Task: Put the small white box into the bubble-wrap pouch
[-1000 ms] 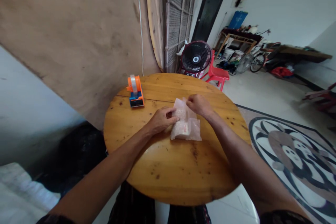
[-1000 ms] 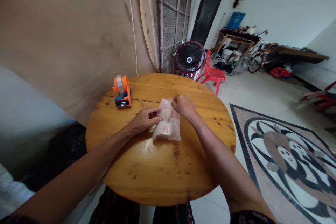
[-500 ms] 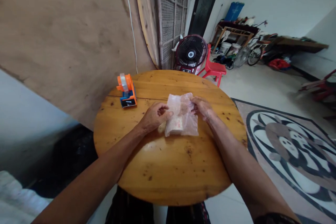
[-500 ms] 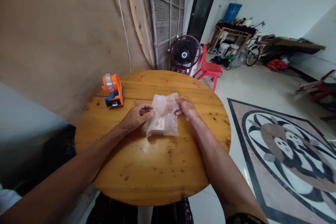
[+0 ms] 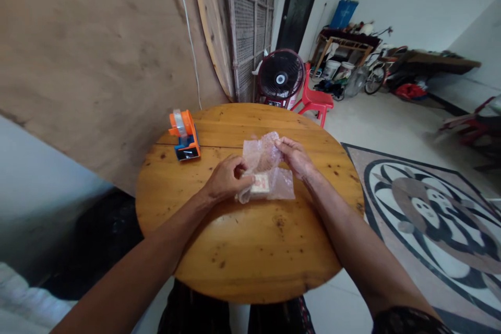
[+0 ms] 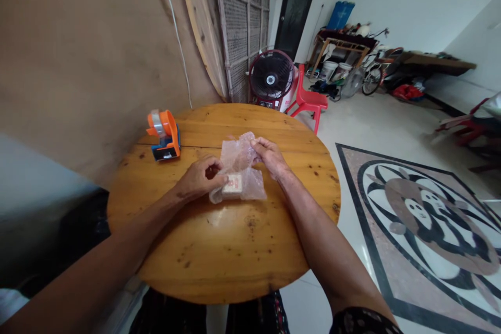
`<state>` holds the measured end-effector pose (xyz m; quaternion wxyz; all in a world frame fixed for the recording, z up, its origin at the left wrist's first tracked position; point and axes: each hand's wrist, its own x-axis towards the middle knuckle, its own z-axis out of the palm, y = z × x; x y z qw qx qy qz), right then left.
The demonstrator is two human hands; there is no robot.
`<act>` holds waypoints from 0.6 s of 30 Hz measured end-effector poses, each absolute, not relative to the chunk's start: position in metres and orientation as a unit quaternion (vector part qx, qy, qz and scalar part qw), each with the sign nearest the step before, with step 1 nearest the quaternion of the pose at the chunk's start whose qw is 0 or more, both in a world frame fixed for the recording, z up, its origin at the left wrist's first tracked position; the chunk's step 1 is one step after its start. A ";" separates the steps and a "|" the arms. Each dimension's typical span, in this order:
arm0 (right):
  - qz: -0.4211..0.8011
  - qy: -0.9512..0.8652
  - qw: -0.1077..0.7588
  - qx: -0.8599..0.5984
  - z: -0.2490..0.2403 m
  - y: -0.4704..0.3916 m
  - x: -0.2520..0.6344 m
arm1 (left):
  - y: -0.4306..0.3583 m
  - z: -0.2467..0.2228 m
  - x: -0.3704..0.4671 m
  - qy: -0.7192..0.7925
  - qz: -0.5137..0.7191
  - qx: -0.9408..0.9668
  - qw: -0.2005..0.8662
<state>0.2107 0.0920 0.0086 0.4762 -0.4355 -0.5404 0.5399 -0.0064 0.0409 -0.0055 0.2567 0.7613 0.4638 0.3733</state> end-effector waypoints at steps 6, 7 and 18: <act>0.541 -0.523 0.490 -0.439 0.007 0.093 0.213 | 0.047 -0.006 -0.013 0.502 0.400 0.708 0.295; 0.538 -0.518 0.491 -0.448 0.007 0.094 0.215 | 0.049 -0.007 -0.015 0.515 0.410 0.689 0.305; 0.530 -0.462 0.490 -0.515 0.003 0.103 0.227 | 0.061 -0.018 -0.030 0.567 0.482 0.591 0.312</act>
